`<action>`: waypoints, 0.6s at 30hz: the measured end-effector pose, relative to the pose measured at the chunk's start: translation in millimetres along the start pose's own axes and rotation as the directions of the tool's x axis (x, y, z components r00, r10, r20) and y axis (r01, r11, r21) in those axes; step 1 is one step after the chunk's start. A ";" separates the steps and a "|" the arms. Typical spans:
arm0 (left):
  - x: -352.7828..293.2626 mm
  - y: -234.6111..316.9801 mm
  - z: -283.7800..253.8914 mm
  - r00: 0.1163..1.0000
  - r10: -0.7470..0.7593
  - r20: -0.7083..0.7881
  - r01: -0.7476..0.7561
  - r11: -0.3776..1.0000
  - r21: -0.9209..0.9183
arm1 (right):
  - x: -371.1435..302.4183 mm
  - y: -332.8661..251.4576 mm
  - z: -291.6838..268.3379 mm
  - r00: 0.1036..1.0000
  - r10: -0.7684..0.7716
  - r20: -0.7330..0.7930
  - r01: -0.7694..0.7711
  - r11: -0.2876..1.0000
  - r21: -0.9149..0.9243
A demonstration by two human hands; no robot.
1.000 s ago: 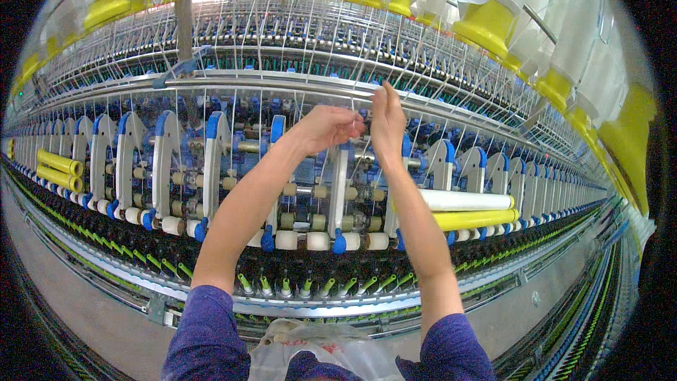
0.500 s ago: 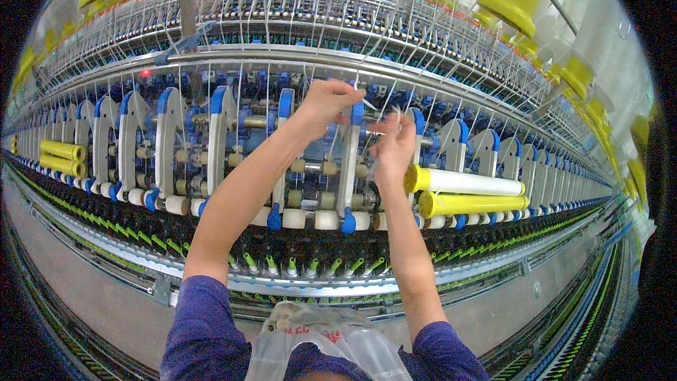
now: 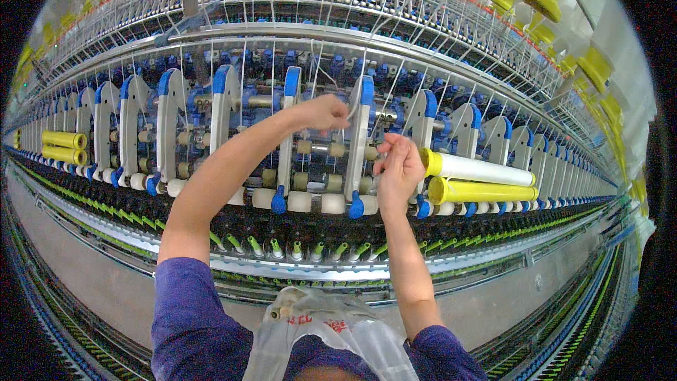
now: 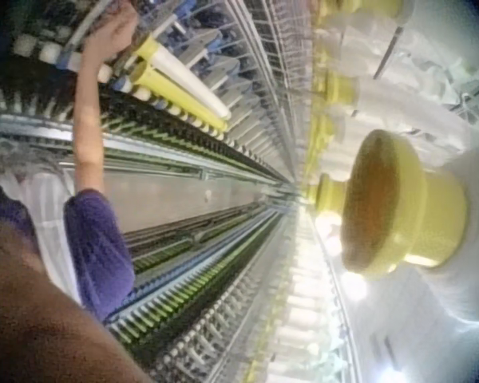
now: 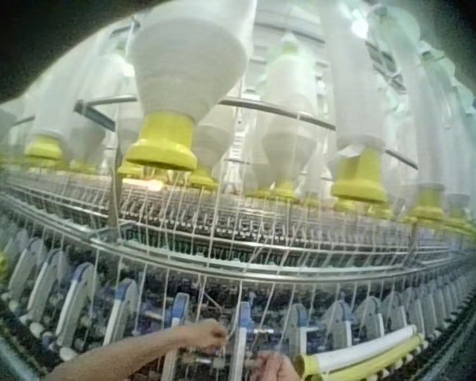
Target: The person threads white yarn through guides on a row of spinning machines, replaces empty bobbins with full ones, and ties broken threads to resume operation. They move along the machine line, handling multiple spindles and yarn ends.
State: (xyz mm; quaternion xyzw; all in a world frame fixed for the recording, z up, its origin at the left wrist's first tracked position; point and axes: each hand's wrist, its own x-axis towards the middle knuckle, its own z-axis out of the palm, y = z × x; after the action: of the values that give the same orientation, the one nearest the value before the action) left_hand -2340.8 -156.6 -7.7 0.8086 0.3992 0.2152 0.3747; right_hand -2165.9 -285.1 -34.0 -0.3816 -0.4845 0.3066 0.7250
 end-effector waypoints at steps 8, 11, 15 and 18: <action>22.7 -13.4 5.0 0.997 -0.038 -0.063 0.048 0.984 0.169 | -26.7 1.8 -3.6 0.989 0.132 0.071 -0.134 0.991 0.029; 21.4 -12.1 7.4 0.995 -0.101 -0.012 0.102 0.973 0.207 | -30.8 6.3 -7.1 0.982 0.170 0.082 -0.174 0.983 0.049; 21.1 -12.1 10.8 0.989 -0.140 0.046 0.124 0.961 0.248 | -36.1 5.4 -5.1 0.990 0.131 0.058 -0.135 0.988 0.075; 14.1 -8.5 8.1 0.994 -0.073 0.080 0.037 0.920 0.390 | -39.4 0.4 -3.8 0.989 0.129 0.065 -0.136 0.986 0.101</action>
State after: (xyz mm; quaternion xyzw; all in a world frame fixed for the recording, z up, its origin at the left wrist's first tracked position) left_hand -2331.3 -145.4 -18.7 0.8644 0.4387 0.0835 0.2311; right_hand -2175.9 -318.0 -53.7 -0.3652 -0.4622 0.3902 0.7076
